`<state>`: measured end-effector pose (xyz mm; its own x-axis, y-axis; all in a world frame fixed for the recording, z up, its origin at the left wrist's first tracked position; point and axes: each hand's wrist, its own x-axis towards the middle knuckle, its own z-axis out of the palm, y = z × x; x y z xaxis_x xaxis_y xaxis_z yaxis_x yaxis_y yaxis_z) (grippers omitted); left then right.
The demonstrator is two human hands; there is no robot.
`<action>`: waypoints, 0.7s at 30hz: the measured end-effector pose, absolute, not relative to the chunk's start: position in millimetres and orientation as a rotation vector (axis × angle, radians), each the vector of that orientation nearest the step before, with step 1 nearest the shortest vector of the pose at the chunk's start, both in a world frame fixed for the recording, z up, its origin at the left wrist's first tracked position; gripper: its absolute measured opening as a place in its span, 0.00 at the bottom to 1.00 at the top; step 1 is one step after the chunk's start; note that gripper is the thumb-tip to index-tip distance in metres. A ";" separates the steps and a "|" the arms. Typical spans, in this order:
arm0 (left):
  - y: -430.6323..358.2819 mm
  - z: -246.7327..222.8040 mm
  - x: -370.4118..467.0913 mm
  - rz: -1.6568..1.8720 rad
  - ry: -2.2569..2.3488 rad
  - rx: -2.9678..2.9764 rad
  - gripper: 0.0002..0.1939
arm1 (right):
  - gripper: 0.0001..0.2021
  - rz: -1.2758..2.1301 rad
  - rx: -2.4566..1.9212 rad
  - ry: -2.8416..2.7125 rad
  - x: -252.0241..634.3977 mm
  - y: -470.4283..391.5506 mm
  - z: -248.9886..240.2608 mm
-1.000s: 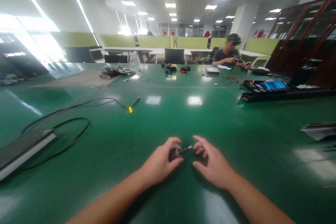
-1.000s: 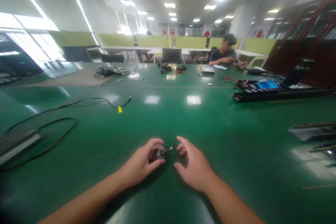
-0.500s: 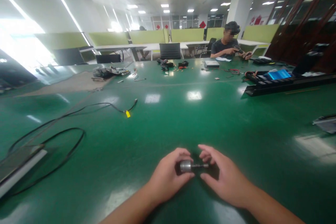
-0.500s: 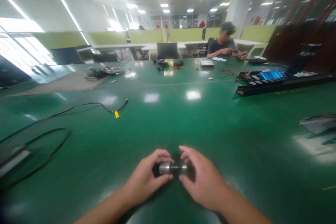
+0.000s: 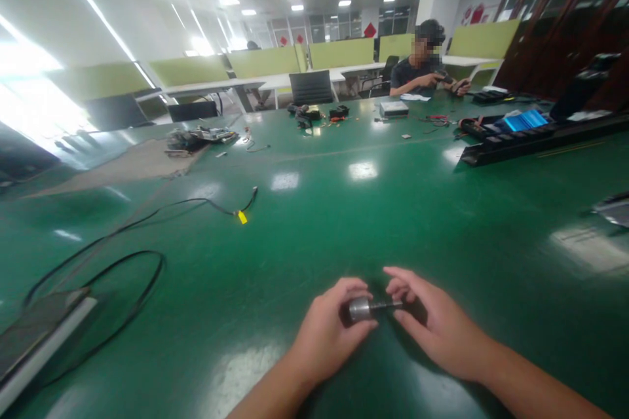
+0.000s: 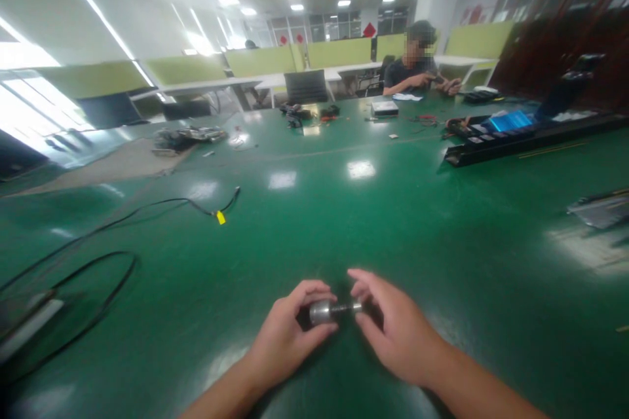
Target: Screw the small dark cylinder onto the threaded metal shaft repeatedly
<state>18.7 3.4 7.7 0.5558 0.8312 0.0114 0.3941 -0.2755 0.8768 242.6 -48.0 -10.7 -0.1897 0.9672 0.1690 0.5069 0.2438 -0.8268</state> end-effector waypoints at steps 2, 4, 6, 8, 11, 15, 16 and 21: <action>4.0 5.1 17.5 0.593 0.996 1.891 0.24 | 0.26 0.853 -1.338 -1.794 242.6 -48.5 -11.6; 4.8 3.7 16.9 0.593 0.997 1.897 0.25 | 0.26 0.886 -1.315 -1.783 241.6 -48.4 -13.2; 5.6 3.8 16.6 0.602 0.997 1.901 0.24 | 0.25 0.917 -1.288 -1.772 238.7 -47.7 -15.3; 6.5 4.8 16.4 0.608 0.992 1.908 0.23 | 0.25 0.928 -1.274 -1.755 234.2 -46.4 -17.4; 8.7 6.4 16.0 0.601 0.978 1.907 0.23 | 0.23 0.902 -1.299 -1.723 227.6 -43.6 -19.5; 12.1 7.3 16.2 0.602 0.980 1.876 0.18 | 0.23 0.927 -1.343 -1.658 224.8 -39.2 -19.2; 12.7 7.5 16.4 0.607 0.980 1.875 0.17 | 0.23 0.946 -1.339 -1.644 225.0 -38.2 -18.5; 13.1 8.2 16.3 0.624 0.974 1.901 0.17 | 0.22 1.004 -1.302 -1.627 225.7 -35.6 -13.7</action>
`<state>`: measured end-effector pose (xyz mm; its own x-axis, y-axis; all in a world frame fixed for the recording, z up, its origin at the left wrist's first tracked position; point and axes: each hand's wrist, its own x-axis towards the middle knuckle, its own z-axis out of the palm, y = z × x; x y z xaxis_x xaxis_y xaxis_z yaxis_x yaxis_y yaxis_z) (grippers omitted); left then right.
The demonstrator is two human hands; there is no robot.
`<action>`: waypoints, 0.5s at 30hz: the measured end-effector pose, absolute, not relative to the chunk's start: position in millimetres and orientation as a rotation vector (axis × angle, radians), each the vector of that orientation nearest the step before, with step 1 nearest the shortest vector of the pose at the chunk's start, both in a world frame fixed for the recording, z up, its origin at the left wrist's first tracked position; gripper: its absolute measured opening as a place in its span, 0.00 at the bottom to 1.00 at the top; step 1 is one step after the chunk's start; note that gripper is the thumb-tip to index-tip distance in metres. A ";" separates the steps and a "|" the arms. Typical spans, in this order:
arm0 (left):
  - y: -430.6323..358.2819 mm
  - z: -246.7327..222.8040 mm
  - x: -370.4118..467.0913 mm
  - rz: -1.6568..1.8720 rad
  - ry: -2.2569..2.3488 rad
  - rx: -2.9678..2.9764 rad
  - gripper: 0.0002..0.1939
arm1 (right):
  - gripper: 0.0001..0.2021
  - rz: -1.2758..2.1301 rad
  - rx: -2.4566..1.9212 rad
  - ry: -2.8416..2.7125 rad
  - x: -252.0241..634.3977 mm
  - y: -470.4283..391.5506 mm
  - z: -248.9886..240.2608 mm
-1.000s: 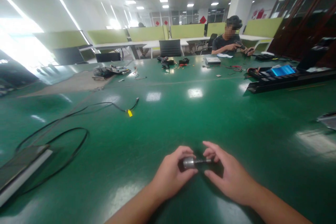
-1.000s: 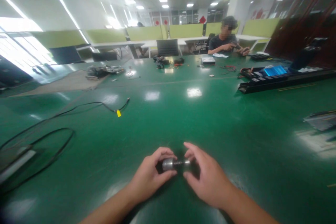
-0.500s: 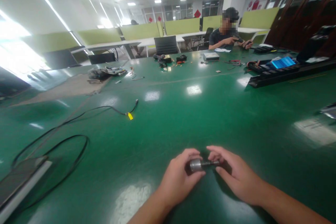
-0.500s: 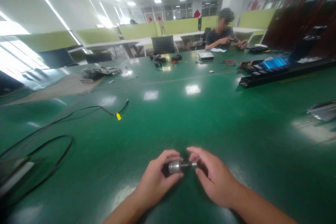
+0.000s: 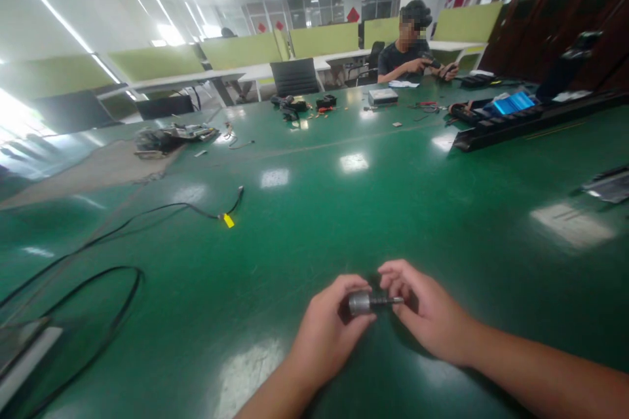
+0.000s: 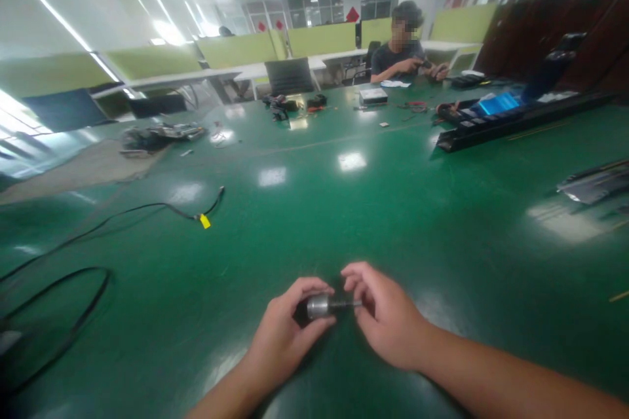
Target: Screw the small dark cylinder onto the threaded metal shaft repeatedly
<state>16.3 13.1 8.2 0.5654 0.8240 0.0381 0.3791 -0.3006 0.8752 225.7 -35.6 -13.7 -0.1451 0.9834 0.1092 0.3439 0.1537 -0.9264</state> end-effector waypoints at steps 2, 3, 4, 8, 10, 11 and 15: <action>13.0 6.8 15.3 0.616 0.971 1.912 0.15 | 0.20 1.025 -1.285 -1.611 225.7 -36.1 -13.1; 12.9 5.9 14.8 0.608 0.971 1.916 0.14 | 0.19 1.040 -1.276 -1.603 225.7 -36.5 -13.3; 12.8 4.9 14.3 0.604 0.974 1.920 0.13 | 0.18 1.045 -1.272 -1.589 225.8 -37.0 -13.8; 11.0 3.4 13.6 0.576 0.997 1.932 0.14 | 0.21 1.014 -1.285 -1.624 225.7 -37.9 -16.5; 9.7 4.3 13.9 0.548 0.997 1.942 0.14 | 0.23 0.972 -1.302 -1.649 225.2 -37.8 -17.2; 9.3 4.7 14.1 0.545 0.997 1.945 0.14 | 0.23 0.960 -1.307 -1.654 225.0 -37.7 -17.4; 10.4 3.4 15.2 0.600 1.008 1.922 0.12 | 0.24 0.961 -1.309 -1.661 224.5 -38.3 -18.3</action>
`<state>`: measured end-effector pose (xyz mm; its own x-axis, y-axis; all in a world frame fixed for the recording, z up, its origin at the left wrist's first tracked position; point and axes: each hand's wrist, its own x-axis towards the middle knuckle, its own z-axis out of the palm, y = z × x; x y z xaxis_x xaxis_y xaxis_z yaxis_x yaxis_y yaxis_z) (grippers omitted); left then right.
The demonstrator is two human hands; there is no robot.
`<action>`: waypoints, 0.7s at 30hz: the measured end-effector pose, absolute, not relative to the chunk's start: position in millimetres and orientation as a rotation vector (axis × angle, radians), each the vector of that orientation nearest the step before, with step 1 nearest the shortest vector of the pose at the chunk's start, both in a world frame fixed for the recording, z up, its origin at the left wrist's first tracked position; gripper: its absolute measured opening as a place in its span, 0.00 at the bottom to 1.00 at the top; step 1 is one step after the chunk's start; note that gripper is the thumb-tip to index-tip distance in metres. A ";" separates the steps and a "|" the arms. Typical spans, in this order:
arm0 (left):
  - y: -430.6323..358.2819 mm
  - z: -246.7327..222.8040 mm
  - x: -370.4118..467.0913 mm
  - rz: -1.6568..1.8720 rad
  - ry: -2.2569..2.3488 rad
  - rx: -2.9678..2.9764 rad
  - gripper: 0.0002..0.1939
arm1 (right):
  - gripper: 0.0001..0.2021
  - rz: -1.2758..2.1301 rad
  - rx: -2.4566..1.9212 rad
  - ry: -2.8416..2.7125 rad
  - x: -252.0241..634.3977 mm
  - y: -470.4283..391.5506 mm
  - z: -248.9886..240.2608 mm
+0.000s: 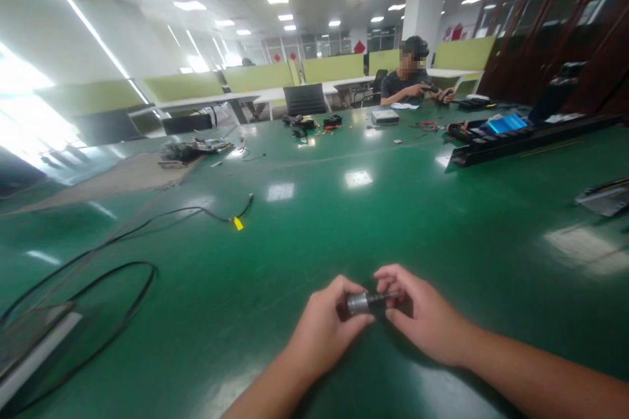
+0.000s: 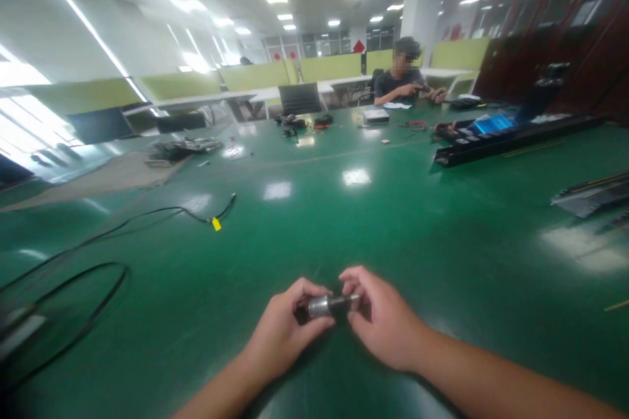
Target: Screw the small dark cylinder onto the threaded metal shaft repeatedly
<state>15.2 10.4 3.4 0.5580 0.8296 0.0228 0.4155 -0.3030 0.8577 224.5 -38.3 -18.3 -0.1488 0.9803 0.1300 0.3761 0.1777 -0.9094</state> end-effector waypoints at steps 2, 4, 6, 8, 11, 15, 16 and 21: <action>11.8 2.1 15.9 0.621 1.027 1.908 0.11 | 0.24 0.923 -1.343 -1.687 224.5 -39.3 -19.3; 12.2 2.0 16.6 0.625 1.043 1.919 0.12 | 0.25 0.907 -1.367 -1.707 224.5 -40.4 -20.0; 11.3 3.6 17.0 0.624 1.041 1.944 0.11 | 0.26 0.894 -1.371 -1.728 224.2 -41.6 -19.5; 9.6 6.2 17.1 0.624 1.028 1.972 0.11 | 0.25 0.900 -1.362 -1.735 223.5 -42.2 -17.4; 7.4 9.0 16.9 0.619 1.021 1.989 0.12 | 0.24 0.935 -1.347 -1.718 222.5 -42.1 -12.9; 6.1 10.1 16.5 0.590 1.013 1.989 0.12 | 0.21 0.966 -1.345 -1.713 222.6 -41.4 -8.2; 6.0 10.6 16.4 0.579 1.002 1.993 0.12 | 0.21 0.961 -1.341 -1.719 222.8 -41.4 -7.5; 6.4 14.6 15.4 0.530 0.922 2.023 0.10 | 0.18 0.912 -1.287 -1.747 222.6 -40.5 -4.1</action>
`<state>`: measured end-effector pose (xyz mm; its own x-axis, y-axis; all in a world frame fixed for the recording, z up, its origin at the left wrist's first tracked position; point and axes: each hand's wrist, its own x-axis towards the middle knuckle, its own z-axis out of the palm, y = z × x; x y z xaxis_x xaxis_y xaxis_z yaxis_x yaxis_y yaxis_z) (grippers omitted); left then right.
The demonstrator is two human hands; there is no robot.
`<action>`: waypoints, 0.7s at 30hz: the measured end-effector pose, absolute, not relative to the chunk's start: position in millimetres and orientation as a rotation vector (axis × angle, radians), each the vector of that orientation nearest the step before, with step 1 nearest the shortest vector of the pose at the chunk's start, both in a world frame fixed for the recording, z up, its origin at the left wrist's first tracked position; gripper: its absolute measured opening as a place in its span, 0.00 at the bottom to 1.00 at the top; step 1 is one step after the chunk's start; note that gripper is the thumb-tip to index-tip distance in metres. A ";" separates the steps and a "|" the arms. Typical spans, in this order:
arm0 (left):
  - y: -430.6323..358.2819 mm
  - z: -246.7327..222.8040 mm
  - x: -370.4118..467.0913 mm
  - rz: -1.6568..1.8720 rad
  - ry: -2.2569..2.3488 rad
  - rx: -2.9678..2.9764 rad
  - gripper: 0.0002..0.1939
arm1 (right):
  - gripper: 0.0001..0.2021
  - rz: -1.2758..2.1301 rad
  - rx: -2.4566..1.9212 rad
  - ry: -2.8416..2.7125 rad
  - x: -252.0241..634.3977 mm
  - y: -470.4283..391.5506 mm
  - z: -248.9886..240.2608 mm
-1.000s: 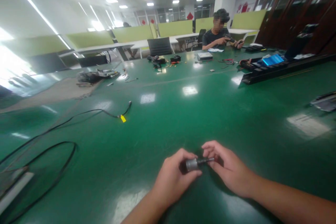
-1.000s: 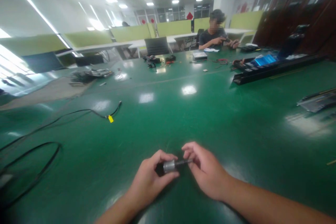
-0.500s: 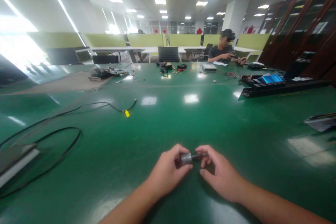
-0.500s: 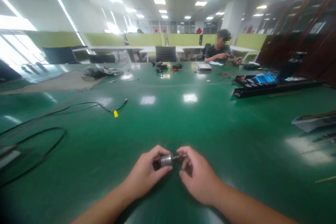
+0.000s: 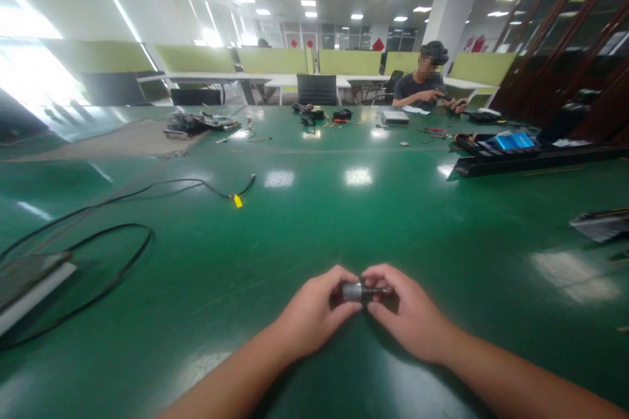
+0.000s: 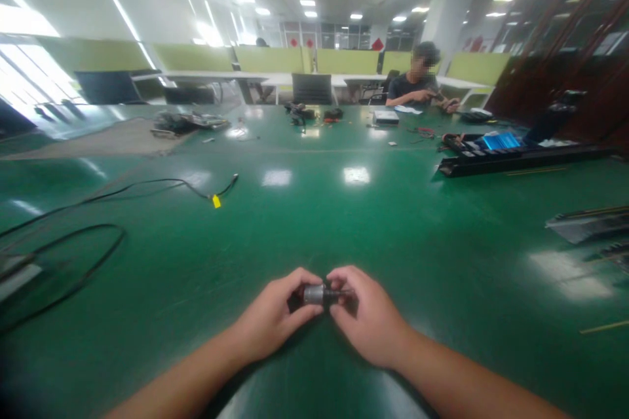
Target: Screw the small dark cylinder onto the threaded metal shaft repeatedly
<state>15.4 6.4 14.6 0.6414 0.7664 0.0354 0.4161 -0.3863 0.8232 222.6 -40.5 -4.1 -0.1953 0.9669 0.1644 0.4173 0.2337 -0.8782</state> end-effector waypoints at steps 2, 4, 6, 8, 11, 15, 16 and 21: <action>6.8 14.8 14.8 0.521 0.909 2.018 0.11 | 0.16 0.910 -1.282 -1.757 222.7 -40.2 -2.7; 6.9 13.7 14.5 0.521 0.913 2.011 0.11 | 0.13 0.902 -1.288 -1.774 223.3 -40.0 -1.4; 6.5 11.9 14.7 0.530 0.926 2.010 0.11 | 0.10 0.897 -1.302 -1.784 224.2 -39.5 -0.6; 5.5 10.3 15.3 0.533 0.938 2.009 0.10 | 0.07 0.906 -1.322 -1.778 224.9 -38.4 -0.3; 4.1 9.0 15.9 0.518 0.979 2.012 0.11 | 0.06 0.919 -1.349 -1.754 224.9 -36.2 -0.8; 3.3 8.5 15.9 0.488 1.000 2.041 0.11 | 0.03 0.929 -1.341 -1.747 225.4 -34.7 -2.0; 3.2 8.5 15.8 0.486 0.994 2.048 0.11 | 0.03 0.930 -1.337 -1.749 225.9 -34.5 -2.1; 2.9 8.0 14.9 0.488 0.983 2.071 0.12 | 0.02 0.958 -1.321 -1.744 228.0 -33.7 -2.2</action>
<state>14.9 2.9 8.0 0.6273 0.7786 0.0123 0.4804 -0.3994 0.7808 228.0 -33.7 -2.2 -0.1999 0.9729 0.1158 0.4243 0.1925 -0.8848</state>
